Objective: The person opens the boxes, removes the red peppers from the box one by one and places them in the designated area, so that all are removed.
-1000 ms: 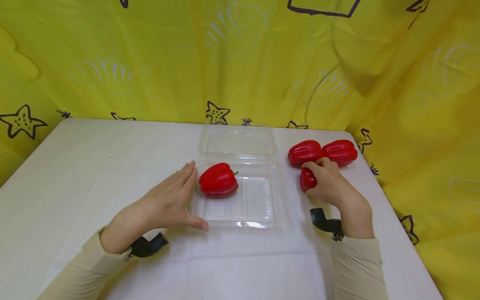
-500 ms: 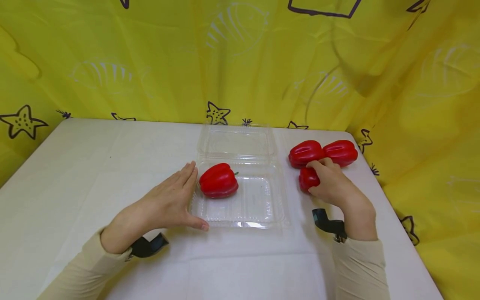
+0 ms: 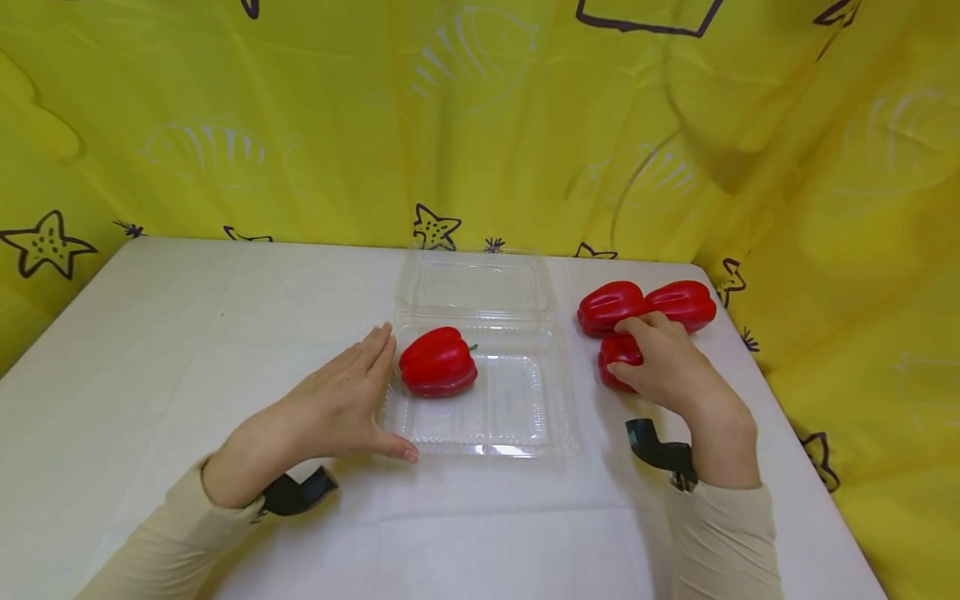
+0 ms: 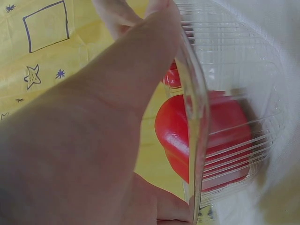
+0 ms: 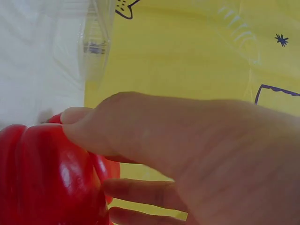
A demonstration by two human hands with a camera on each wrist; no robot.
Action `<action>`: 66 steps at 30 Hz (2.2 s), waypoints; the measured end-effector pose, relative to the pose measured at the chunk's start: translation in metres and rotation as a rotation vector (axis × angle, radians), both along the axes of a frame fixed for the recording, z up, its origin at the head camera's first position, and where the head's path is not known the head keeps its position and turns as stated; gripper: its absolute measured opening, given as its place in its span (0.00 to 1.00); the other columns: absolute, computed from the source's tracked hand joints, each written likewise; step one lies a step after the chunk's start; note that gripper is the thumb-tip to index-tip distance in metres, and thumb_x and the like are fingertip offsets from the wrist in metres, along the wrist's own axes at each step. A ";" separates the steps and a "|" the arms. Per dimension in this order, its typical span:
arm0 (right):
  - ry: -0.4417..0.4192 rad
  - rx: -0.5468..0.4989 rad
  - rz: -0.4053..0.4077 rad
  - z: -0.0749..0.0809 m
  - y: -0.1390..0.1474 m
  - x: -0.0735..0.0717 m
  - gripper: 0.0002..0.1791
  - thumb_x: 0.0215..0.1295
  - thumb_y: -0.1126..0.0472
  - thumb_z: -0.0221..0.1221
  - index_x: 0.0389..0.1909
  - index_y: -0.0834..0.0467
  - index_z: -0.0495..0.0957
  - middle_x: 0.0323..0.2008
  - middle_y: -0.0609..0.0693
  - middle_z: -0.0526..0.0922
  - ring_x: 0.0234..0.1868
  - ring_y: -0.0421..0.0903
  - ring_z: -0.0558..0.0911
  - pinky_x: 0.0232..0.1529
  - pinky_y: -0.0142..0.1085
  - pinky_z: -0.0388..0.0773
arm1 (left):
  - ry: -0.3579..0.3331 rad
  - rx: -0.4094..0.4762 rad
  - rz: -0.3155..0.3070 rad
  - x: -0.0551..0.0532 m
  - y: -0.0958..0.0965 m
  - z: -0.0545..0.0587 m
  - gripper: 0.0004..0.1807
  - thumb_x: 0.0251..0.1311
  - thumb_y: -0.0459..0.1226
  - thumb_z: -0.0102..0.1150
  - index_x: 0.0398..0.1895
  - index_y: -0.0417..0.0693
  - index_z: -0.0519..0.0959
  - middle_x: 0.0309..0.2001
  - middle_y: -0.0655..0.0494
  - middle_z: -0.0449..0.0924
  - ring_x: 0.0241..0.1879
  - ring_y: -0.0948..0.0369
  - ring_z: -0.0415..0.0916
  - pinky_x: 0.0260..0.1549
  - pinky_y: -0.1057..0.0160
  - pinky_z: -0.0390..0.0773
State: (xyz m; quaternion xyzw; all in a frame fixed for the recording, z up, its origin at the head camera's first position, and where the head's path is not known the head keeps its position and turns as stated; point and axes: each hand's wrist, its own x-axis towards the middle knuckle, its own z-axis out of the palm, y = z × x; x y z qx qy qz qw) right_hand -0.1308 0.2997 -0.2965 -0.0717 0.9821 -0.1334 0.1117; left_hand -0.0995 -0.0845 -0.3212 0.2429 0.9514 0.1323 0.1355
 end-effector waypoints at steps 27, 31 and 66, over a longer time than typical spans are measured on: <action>0.179 -0.058 0.093 0.015 -0.031 0.008 0.27 0.62 0.61 0.66 0.60 0.65 0.72 0.61 0.68 0.70 0.61 0.66 0.67 0.55 0.65 0.76 | -0.003 0.004 0.004 0.000 0.000 0.000 0.76 0.38 0.73 0.68 0.77 0.31 0.44 0.79 0.38 0.38 0.80 0.45 0.38 0.77 0.48 0.48; 0.216 -0.079 0.131 0.017 -0.039 0.010 0.26 0.62 0.61 0.66 0.59 0.64 0.74 0.60 0.66 0.71 0.60 0.64 0.69 0.56 0.63 0.76 | -0.004 0.007 0.003 0.000 0.000 0.000 0.76 0.38 0.72 0.68 0.77 0.31 0.44 0.80 0.38 0.38 0.80 0.45 0.38 0.77 0.48 0.47; 0.344 -0.149 0.503 0.004 -0.152 0.020 0.26 0.58 0.60 0.69 0.58 0.58 0.77 0.62 0.56 0.74 0.63 0.53 0.74 0.59 0.44 0.81 | 0.022 0.010 -0.011 -0.001 0.001 -0.001 0.74 0.39 0.72 0.67 0.77 0.31 0.47 0.79 0.37 0.40 0.79 0.43 0.40 0.76 0.47 0.51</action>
